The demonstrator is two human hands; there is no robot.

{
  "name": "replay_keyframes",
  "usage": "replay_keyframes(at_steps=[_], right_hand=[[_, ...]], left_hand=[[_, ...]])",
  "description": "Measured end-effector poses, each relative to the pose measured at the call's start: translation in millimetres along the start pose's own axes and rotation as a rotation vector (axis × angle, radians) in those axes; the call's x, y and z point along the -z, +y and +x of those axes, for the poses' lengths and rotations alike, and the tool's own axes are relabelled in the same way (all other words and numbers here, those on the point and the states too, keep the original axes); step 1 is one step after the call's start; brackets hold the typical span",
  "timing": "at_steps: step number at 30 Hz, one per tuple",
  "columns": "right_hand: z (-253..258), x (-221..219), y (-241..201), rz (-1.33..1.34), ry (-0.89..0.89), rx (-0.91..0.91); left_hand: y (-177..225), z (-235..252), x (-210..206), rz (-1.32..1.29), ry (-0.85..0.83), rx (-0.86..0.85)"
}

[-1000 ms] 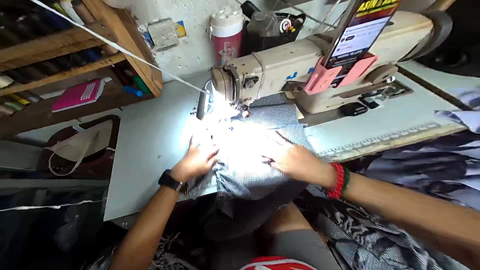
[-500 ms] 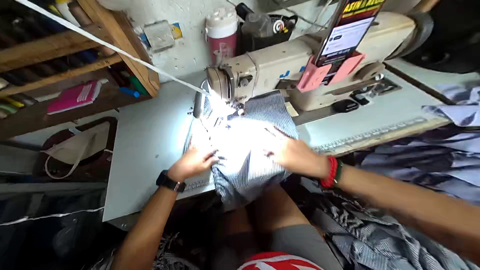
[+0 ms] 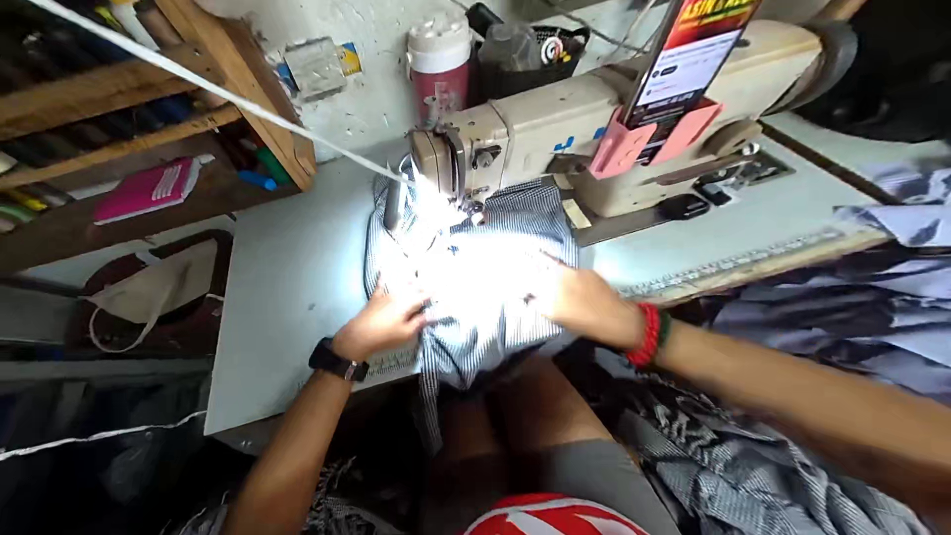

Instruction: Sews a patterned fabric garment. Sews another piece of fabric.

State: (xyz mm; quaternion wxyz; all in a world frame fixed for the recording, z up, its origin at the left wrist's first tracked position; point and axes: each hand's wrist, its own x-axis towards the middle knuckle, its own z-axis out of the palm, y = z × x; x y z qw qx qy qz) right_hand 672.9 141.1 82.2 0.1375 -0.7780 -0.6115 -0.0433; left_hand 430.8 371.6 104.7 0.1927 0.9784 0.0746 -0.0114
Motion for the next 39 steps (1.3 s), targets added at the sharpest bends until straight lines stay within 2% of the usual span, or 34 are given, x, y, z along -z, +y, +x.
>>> replay_keyframes(at_steps=[2,3,5,7,11,13,14,16,18,19,20,22,23,25,26,27,30,32,34,37,39], right_hand=[[6,3,4,0.034,-0.045,-0.177],[4,7,-4,0.037,-0.052,-0.192],[-8,7,-23,0.019,-0.019,-0.031],[-12,-4,-16,0.048,-0.043,0.071],[38,-2,38,0.130,-0.163,0.009],[53,-3,40,0.100,-0.111,-0.034],[56,-5,29,0.063,-0.069,-0.086],[49,2,-10,0.084,-0.081,-0.222],[27,10,-43,0.148,-0.125,-0.190],[15,7,-49,0.152,-0.115,-0.135],[5,1,-46,0.150,-0.081,-0.079],[-7,-11,-20,0.154,0.053,-0.005],[-9,-13,-4,0.150,0.083,0.000],[-10,-6,16,0.069,0.010,-0.072],[-8,1,15,0.037,-0.049,-0.118],[-2,9,7,0.027,-0.087,-0.142],[12,13,-26,0.086,-0.020,-0.046],[18,5,-38,0.128,-0.002,0.015],[16,-1,-38,0.131,-0.019,0.035],[3,-11,-28,0.089,0.018,0.044],[-13,-15,-19,0.060,0.030,0.058]], left_hand=[[-7,2,-6,0.075,0.044,0.010],[-5,0,-9,0.103,0.062,-0.027],[-1,-7,-6,0.100,0.024,-0.059],[-14,-8,-8,0.071,0.036,-0.030],[-52,22,2,-0.022,0.101,0.020],[-51,31,7,-0.028,0.118,0.080],[-37,32,9,0.027,0.153,0.135],[20,23,7,0.203,0.233,0.290],[70,3,-8,0.214,0.260,0.309],[80,-11,-14,0.134,0.207,0.292],[76,-24,-14,0.013,0.134,0.298],[36,-59,8,-0.172,0.069,0.365],[14,-81,27,-0.190,0.054,0.471],[-14,-119,62,-0.142,0.031,0.691],[-13,-126,73,-0.137,0.068,0.686],[-3,-120,77,-0.119,0.154,0.591],[23,-47,37,-0.034,0.410,0.216],[16,-1,3,0.008,0.383,0.111],[-2,19,-10,0.048,0.383,0.124],[-20,17,-3,0.114,0.358,0.121],[-14,7,-3,0.165,0.238,0.098]])
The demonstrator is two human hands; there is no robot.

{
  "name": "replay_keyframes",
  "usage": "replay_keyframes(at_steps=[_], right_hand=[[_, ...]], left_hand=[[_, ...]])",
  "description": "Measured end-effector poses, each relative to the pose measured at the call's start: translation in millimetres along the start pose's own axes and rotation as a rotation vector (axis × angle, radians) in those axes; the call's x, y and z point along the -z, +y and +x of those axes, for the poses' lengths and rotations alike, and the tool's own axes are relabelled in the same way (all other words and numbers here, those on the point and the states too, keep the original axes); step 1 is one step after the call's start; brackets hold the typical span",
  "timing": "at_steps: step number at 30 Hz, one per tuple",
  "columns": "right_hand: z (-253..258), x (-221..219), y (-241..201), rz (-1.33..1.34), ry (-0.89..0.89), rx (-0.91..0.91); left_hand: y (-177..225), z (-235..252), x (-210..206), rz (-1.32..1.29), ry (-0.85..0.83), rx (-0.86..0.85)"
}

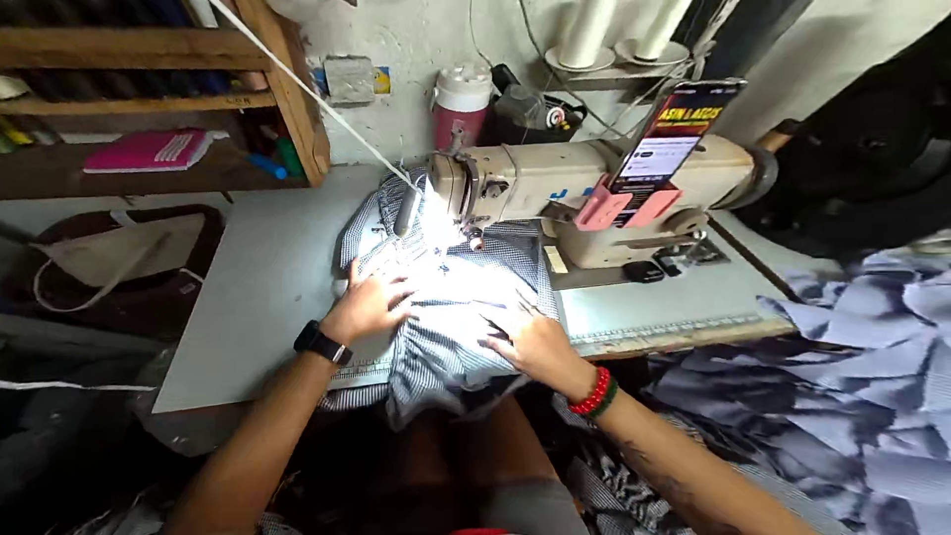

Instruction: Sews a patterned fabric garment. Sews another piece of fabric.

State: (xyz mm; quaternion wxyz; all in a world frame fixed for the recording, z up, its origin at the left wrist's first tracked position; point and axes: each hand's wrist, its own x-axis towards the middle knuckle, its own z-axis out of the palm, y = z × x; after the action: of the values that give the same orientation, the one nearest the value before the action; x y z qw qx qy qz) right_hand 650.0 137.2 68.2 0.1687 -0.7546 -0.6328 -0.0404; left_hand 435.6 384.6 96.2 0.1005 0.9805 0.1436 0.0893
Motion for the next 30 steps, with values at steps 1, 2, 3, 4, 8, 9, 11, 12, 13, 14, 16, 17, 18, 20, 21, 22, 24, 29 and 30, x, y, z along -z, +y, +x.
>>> replay_keyframes(at_steps=[1,2,3,4,8,9,11,12,13,14,16,17,18,20,21,22,24,29,30], right_hand=[[-5,1,4,-0.008,0.010,0.016],[-7,2,9,-0.015,0.021,0.031],[-5,4,14,-0.016,0.008,0.034],[1,5,18,-0.010,-0.012,0.026],[48,10,38,-0.010,-0.188,-0.077],[50,9,38,-0.028,-0.190,-0.101],[33,8,19,-0.023,-0.094,-0.086],[23,9,5,-0.039,-0.058,-0.050],[16,8,-3,-0.064,-0.018,-0.021],[13,5,-2,-0.069,0.003,-0.012],[17,3,11,-0.019,-0.043,-0.095],[21,5,14,-0.025,-0.072,-0.141],[20,9,10,-0.041,-0.073,-0.149],[10,14,-11,-0.086,0.002,-0.042],[5,12,-17,-0.098,0.018,0.021],[4,10,-16,-0.082,-0.005,0.032],[11,6,-4,-0.032,-0.030,-0.029],[0,10,-13,-0.120,-0.061,-0.006],[-1,6,-9,-0.099,-0.059,-0.001]], left_hand=[[3,-5,3,0.021,-0.086,0.009],[4,-7,5,0.027,-0.156,0.036],[5,-8,8,0.014,-0.199,0.072],[2,-5,8,-0.004,-0.206,0.104],[-25,22,-2,0.005,-0.141,0.132],[-23,23,-4,0.029,-0.122,0.084],[-7,10,-2,0.046,-0.025,-0.122],[2,2,2,0.055,-0.015,-0.217],[10,-6,6,0.034,-0.075,-0.249],[12,-10,9,-0.006,-0.142,-0.219],[3,-10,2,-0.049,-0.123,-0.115],[-1,-9,-2,-0.027,-0.093,-0.106],[1,-12,-4,-0.009,-0.065,-0.134],[13,-22,3,0.000,-0.081,-0.206],[19,-27,8,-0.033,-0.152,-0.188],[19,-28,11,-0.075,-0.196,-0.134],[10,-24,6,-0.100,-0.163,-0.051],[22,-30,3,-0.028,-0.185,-0.170],[22,-30,3,-0.051,-0.220,-0.122]])
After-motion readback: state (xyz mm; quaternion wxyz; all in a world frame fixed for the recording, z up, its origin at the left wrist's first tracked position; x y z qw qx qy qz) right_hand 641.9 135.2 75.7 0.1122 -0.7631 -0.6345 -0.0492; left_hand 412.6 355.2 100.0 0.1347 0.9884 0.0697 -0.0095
